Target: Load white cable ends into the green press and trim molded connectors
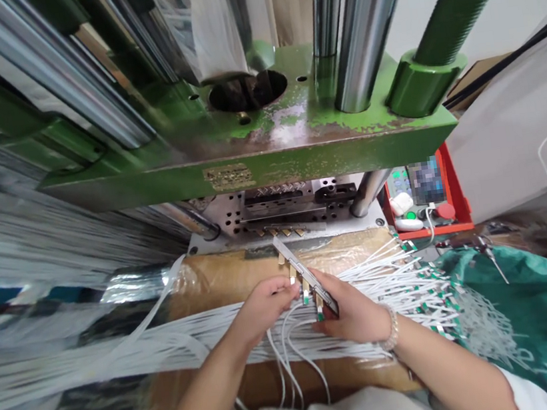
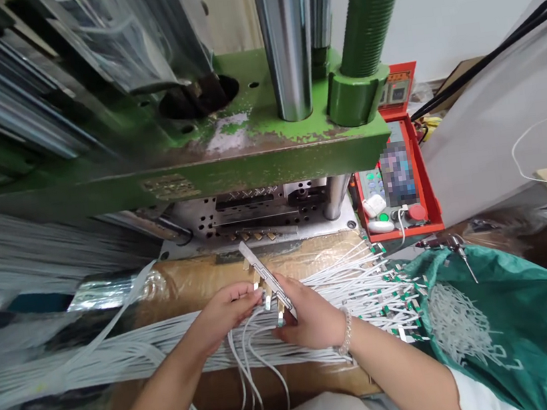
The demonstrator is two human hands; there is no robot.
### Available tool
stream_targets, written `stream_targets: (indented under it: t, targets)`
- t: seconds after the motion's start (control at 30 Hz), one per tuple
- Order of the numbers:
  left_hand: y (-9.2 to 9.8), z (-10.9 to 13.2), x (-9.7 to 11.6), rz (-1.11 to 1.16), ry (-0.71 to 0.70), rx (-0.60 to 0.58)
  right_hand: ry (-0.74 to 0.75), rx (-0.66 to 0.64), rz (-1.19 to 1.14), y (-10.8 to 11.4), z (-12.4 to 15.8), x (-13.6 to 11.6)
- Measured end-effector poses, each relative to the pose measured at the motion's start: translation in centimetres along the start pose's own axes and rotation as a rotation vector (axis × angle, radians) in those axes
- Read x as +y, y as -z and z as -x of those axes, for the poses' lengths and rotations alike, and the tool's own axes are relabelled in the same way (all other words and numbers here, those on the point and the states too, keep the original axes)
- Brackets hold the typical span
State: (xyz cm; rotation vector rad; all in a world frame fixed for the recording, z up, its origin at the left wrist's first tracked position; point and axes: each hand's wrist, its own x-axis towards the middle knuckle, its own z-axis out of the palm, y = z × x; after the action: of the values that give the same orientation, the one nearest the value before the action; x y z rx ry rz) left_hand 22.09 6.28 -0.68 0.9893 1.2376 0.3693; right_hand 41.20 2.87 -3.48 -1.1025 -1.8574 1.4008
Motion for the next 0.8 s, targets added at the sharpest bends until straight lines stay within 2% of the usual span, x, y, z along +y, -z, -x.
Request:
stream_targets:
  t: [0.13,0.23,0.37,0.43,0.5,0.57,0.6,0.67,0.7,0.73,0.8]
  targets:
    - [0.1,-0.5,0.0,0.040,0.037,-0.026,0.030,-0.028,0.031,0.0,0.0,0.2]
    - [0.8,-0.3,-0.3,0.040,0.001,-0.032,0.017,-0.049,-0.015,0.1,-0.1,0.0]
    - [4.0,1.0,-0.9,-0.157,-0.190,0.009,-0.010,-0.028,-0.066,0.2,-0.1,-0.3]
    - [5.9,1.4,-1.0,-0.226,-0.249,0.119,-0.017,-0.025,-0.077,0.2,-0.1,-0.3]
    - [7.1,1.2,-0.9,-0.024,-0.260,0.319,-0.029,-0.026,-0.090,0.2,-0.1,-0.3]
    - [7.2,0.7,-0.6,0.390,-0.241,0.474,-0.034,-0.027,-0.105,0.2,0.0,-0.3]
    - [6.9,0.4,-0.4,0.596,-0.210,0.498,-0.033,-0.027,-0.110,0.1,0.0,-0.3]
    - [5.9,-0.2,-0.1,0.867,-0.082,0.416,-0.030,-0.028,-0.120,0.1,0.0,-0.3]
    - [5.3,-0.5,0.0,0.916,-0.012,0.345,-0.030,-0.029,-0.123,0.1,0.0,-0.3]
    - [4.7,-0.6,0.0,0.904,0.041,0.272,-0.032,-0.030,-0.124,0.1,0.0,-0.3]
    - [3.8,-0.8,-0.3,0.738,0.049,0.171,-0.033,-0.027,-0.126,0.0,0.0,-0.3]
